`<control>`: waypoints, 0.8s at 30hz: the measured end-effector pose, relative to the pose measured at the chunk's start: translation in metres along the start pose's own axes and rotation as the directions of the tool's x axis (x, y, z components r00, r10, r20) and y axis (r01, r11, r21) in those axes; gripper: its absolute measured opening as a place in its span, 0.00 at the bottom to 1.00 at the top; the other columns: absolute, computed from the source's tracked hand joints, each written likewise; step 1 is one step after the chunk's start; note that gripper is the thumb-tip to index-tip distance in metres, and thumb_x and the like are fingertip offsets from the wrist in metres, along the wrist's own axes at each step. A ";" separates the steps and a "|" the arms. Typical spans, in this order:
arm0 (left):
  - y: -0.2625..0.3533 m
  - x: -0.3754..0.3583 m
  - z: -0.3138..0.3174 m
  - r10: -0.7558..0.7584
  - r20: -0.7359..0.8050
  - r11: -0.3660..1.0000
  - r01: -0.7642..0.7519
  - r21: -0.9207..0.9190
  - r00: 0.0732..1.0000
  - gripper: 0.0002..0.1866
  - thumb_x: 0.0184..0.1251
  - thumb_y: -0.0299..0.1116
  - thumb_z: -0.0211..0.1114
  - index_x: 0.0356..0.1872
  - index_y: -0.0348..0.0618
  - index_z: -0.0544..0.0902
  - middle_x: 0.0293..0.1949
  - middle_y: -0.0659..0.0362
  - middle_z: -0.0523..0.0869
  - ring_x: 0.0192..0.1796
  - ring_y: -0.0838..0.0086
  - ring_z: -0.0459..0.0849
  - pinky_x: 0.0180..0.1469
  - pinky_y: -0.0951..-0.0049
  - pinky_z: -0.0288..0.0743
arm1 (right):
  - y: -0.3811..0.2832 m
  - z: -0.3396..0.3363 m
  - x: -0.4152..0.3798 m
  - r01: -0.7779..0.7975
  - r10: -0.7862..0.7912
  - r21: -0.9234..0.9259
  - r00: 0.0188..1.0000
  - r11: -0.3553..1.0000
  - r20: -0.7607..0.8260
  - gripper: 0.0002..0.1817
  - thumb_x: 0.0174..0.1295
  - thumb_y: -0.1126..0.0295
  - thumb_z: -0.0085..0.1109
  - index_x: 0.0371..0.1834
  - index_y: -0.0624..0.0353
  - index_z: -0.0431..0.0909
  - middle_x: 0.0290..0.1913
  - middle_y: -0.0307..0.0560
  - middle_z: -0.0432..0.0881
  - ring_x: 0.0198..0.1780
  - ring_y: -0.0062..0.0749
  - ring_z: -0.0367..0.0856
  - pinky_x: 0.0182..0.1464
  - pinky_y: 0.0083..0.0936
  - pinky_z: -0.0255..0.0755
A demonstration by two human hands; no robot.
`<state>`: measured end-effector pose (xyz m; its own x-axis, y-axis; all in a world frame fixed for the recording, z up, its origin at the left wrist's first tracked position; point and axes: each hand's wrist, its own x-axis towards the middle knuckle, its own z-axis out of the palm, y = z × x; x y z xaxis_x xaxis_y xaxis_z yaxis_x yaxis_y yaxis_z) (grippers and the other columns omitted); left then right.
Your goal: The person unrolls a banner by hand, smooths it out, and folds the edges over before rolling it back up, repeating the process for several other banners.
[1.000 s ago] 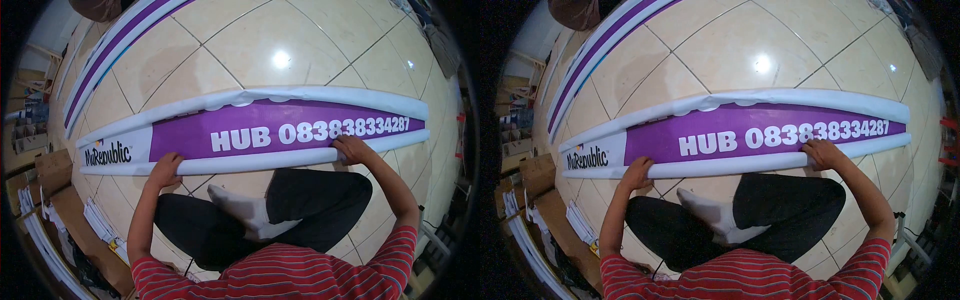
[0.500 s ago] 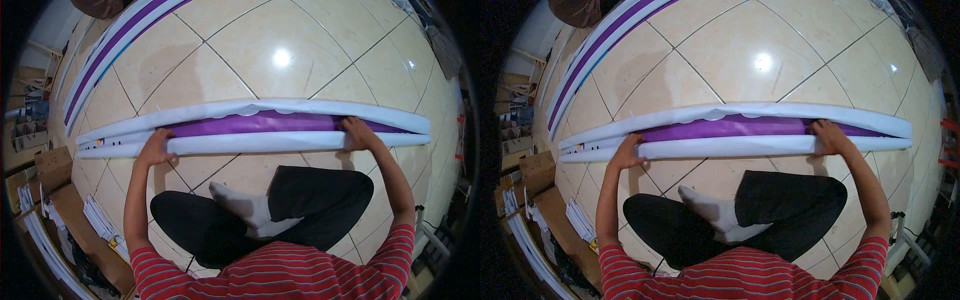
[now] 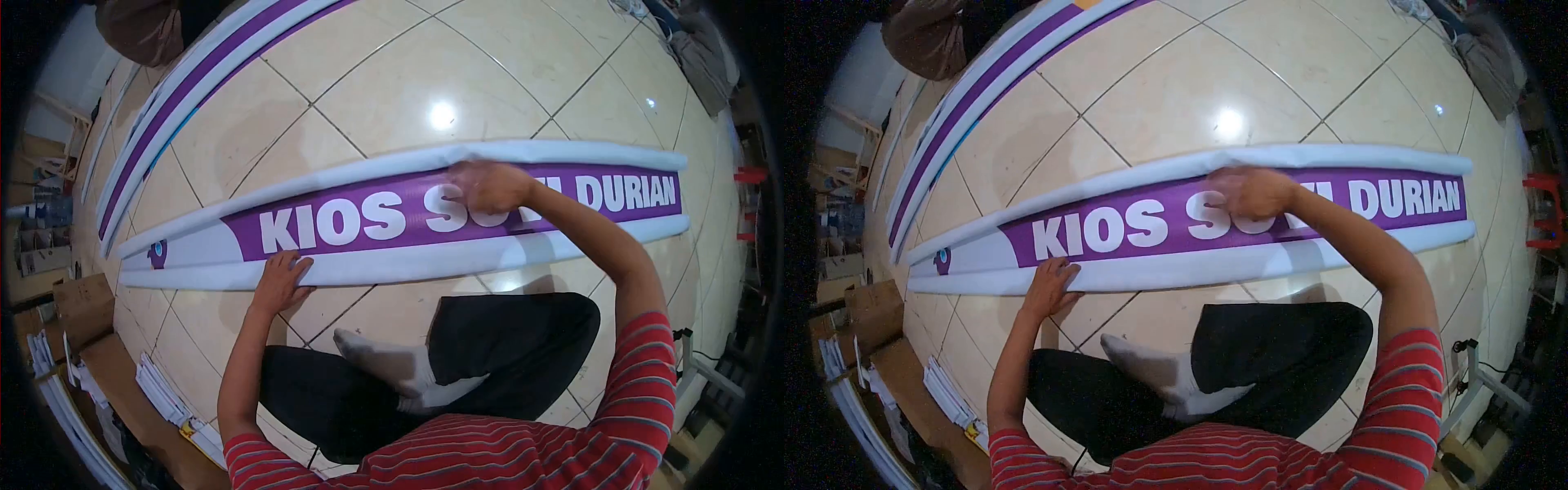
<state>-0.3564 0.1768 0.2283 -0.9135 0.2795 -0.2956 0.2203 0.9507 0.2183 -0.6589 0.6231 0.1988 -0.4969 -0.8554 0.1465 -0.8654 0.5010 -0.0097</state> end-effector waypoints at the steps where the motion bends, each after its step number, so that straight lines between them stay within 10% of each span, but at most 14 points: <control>1: 0.001 -0.001 -0.001 0.016 0.006 1.000 -0.016 0.008 1.000 0.34 0.50 0.42 0.75 0.61 0.49 0.74 0.57 0.49 0.74 0.63 0.55 0.71 0.62 0.53 0.65 | 0.014 0.008 0.022 -0.019 0.021 -0.027 0.994 0.999 0.105 0.24 0.71 0.57 0.44 0.70 0.45 0.67 0.72 0.47 0.67 0.74 0.49 0.61 0.77 0.58 0.41; 3: -0.001 0.001 -0.001 0.017 0.001 1.000 -0.017 -0.012 1.000 0.33 0.51 0.40 0.75 0.61 0.49 0.74 0.57 0.49 0.74 0.63 0.55 0.71 0.62 0.54 0.66 | 0.036 0.016 0.057 -0.054 0.079 -0.088 0.948 0.995 0.309 0.26 0.69 0.57 0.47 0.70 0.50 0.66 0.72 0.51 0.67 0.72 0.54 0.63 0.76 0.57 0.46; 7: -0.008 0.004 -0.008 -0.027 -0.016 0.986 0.024 -0.166 1.000 0.30 0.53 0.40 0.74 0.58 0.45 0.77 0.57 0.46 0.77 0.60 0.52 0.74 0.62 0.55 0.68 | 0.031 -0.017 0.111 -0.293 0.317 -0.214 0.944 0.932 0.090 0.20 0.64 0.57 0.52 0.48 0.63 0.80 0.50 0.53 0.84 0.58 0.51 0.78 0.56 0.55 0.72; 8: -0.014 0.004 -0.010 -0.003 -0.016 0.986 0.001 -0.164 1.000 0.30 0.53 0.40 0.74 0.58 0.45 0.77 0.57 0.46 0.77 0.60 0.52 0.74 0.62 0.55 0.68 | 0.022 0.047 0.111 -0.057 0.046 0.067 0.987 0.996 0.152 0.20 0.61 0.56 0.55 0.42 0.62 0.82 0.45 0.51 0.86 0.54 0.50 0.81 0.54 0.51 0.73; 9: -0.022 0.006 -0.010 -0.067 0.051 0.966 0.078 -0.248 0.996 0.29 0.54 0.40 0.73 0.57 0.43 0.77 0.57 0.45 0.77 0.59 0.51 0.74 0.62 0.55 0.68 | -0.050 -0.026 0.092 -0.343 0.171 0.465 0.912 0.816 0.374 0.22 0.59 0.56 0.57 0.49 0.60 0.81 0.50 0.53 0.84 0.57 0.49 0.79 0.58 0.48 0.71; 10: -0.028 0.010 -0.010 -0.119 0.125 0.933 0.154 -0.326 0.985 0.28 0.54 0.40 0.72 0.57 0.41 0.77 0.57 0.44 0.77 0.59 0.50 0.75 0.62 0.54 0.68 | -0.071 0.045 0.052 -0.061 -0.034 0.575 0.988 0.816 0.153 0.29 0.56 0.50 0.60 0.57 0.57 0.78 0.58 0.56 0.80 0.59 0.51 0.77 0.60 0.49 0.69; 12: -0.025 0.013 -0.010 -0.067 0.006 0.970 0.066 -0.235 0.998 0.31 0.53 0.41 0.72 0.58 0.41 0.76 0.57 0.43 0.77 0.59 0.48 0.74 0.63 0.52 0.67 | -0.135 -0.016 0.004 -0.027 -0.229 0.484 0.857 0.875 0.462 0.47 0.45 0.42 0.72 0.67 0.56 0.69 0.61 0.59 0.73 0.61 0.53 0.73 0.59 0.45 0.69; 17: -0.003 0.019 0.006 0.015 -0.048 1.000 -0.014 0.028 0.999 0.38 0.40 0.36 0.71 0.59 0.39 0.74 0.55 0.44 0.78 0.58 0.47 0.75 0.64 0.51 0.67 | -0.163 0.019 -0.064 0.029 -0.059 0.142 0.975 0.989 0.216 0.35 0.48 0.58 0.68 0.61 0.57 0.71 0.51 0.53 0.75 0.54 0.45 0.77 0.50 0.41 0.72; 20: -0.035 0.041 -0.004 -0.034 0.126 0.987 0.054 -0.154 0.991 0.29 0.39 0.33 0.69 0.50 0.40 0.77 0.47 0.47 0.81 0.50 0.48 0.78 0.51 0.53 0.73 | -0.118 0.020 -0.016 -0.171 -0.075 0.434 0.866 0.885 0.495 0.27 0.55 0.62 0.63 0.59 0.54 0.71 0.52 0.54 0.75 0.55 0.47 0.77 0.50 0.46 0.73; 21: -0.053 0.049 -0.001 -0.033 -0.036 0.970 0.024 -0.243 0.999 0.29 0.37 0.32 0.71 0.49 0.40 0.78 0.45 0.47 0.82 0.49 0.49 0.79 0.52 0.53 0.73 | -0.104 0.017 -0.007 -0.342 -0.121 0.549 0.758 0.762 0.640 0.24 0.57 0.63 0.61 0.58 0.52 0.71 0.53 0.55 0.75 0.55 0.47 0.77 0.51 0.47 0.74; 24: -0.028 0.059 -0.042 -0.090 -0.238 0.993 0.069 -0.093 0.967 0.26 0.40 0.31 0.70 0.46 0.39 0.79 0.41 0.47 0.82 0.47 0.49 0.80 0.53 0.54 0.74 | -0.102 -0.028 -0.007 -0.188 0.067 0.317 0.933 0.930 0.354 0.27 0.54 0.66 0.64 0.59 0.52 0.70 0.53 0.53 0.74 0.55 0.50 0.76 0.54 0.46 0.73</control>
<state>-0.4309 0.1613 0.2435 -0.9847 0.1530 -0.0839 0.1237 0.9511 0.2829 -0.5659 0.5816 0.2262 -0.5446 -0.8108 -0.2146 -0.7318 0.5844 -0.3506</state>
